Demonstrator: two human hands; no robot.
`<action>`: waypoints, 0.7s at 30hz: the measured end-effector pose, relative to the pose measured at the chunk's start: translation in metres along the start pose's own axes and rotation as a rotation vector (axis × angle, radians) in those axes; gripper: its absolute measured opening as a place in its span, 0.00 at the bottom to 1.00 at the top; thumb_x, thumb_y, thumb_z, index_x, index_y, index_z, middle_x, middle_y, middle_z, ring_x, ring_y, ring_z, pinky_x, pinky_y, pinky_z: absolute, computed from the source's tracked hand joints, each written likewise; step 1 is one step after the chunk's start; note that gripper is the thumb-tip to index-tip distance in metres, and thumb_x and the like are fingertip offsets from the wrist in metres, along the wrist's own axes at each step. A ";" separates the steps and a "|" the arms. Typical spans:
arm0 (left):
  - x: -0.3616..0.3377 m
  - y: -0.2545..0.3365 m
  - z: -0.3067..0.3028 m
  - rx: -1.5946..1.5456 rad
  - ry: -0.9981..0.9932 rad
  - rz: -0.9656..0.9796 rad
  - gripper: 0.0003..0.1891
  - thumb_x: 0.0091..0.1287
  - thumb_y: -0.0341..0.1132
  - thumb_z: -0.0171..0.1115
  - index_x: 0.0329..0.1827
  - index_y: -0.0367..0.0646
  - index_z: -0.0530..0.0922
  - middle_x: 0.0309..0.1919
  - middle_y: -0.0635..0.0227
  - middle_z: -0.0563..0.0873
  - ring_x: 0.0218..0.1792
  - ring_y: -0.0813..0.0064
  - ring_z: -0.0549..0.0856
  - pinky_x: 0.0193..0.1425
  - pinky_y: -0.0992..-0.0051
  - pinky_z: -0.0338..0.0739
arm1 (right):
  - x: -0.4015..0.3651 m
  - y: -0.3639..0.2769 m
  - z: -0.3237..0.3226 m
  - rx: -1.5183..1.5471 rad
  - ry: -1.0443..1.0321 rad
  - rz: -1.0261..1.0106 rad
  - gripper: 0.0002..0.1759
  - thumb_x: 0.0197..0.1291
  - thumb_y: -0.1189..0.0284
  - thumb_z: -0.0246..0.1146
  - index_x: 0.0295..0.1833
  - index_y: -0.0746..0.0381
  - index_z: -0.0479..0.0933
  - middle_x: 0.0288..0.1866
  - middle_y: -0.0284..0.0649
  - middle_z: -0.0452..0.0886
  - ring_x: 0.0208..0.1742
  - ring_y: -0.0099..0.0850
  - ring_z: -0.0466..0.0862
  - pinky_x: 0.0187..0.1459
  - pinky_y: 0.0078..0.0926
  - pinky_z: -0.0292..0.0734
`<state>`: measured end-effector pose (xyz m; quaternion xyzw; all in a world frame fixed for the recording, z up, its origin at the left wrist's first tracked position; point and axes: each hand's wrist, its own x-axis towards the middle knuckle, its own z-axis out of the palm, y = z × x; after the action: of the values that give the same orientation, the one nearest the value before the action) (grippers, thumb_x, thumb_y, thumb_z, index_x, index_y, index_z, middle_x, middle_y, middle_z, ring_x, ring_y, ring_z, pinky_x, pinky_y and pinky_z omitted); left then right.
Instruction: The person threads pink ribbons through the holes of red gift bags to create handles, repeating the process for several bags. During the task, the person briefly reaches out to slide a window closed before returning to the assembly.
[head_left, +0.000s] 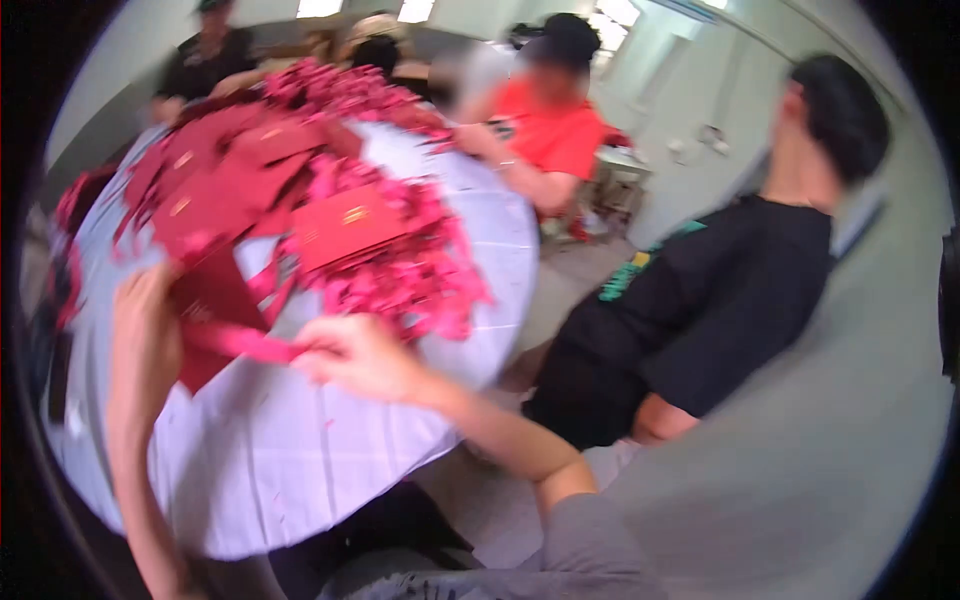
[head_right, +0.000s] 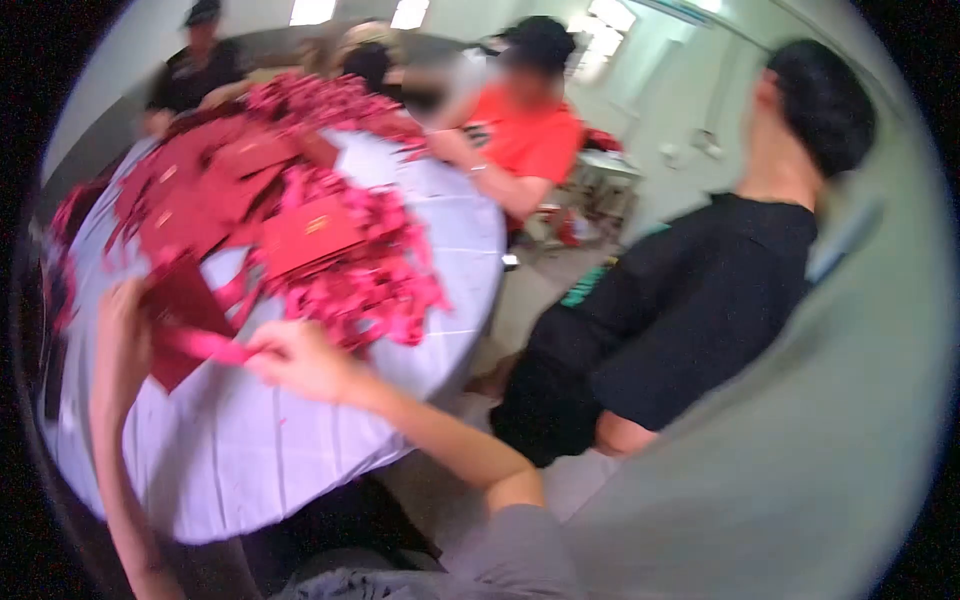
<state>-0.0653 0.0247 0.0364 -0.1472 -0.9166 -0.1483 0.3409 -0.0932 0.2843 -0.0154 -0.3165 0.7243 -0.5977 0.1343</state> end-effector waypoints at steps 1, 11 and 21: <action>0.002 0.006 0.003 -0.017 0.051 0.055 0.19 0.49 0.16 0.48 0.46 0.36 0.73 0.37 0.50 0.78 0.44 0.50 0.75 0.51 0.61 0.68 | -0.003 0.004 -0.007 0.008 0.008 0.011 0.08 0.61 0.76 0.61 0.45 0.68 0.76 0.31 0.35 0.81 0.32 0.20 0.80 0.35 0.19 0.77; 0.022 -0.006 -0.002 -0.104 -0.145 0.023 0.10 0.59 0.27 0.58 0.44 0.39 0.77 0.34 0.56 0.83 0.38 0.58 0.81 0.45 0.65 0.72 | 0.000 -0.032 -0.014 0.262 0.393 -0.036 0.07 0.59 0.81 0.58 0.44 0.68 0.74 0.34 0.40 0.81 0.32 0.23 0.80 0.36 0.17 0.76; 0.022 -0.017 -0.003 -0.407 -0.138 -0.066 0.10 0.57 0.21 0.58 0.43 0.34 0.77 0.31 0.58 0.84 0.33 0.70 0.83 0.41 0.74 0.76 | 0.060 -0.062 0.012 0.898 -0.104 -0.458 0.12 0.68 0.69 0.52 0.50 0.66 0.70 0.40 0.45 0.80 0.45 0.40 0.81 0.57 0.46 0.72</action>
<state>-0.0861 0.0117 0.0505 -0.1926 -0.8931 -0.3312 0.2356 -0.1141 0.2325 0.0519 -0.4075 0.3000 -0.8478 0.1585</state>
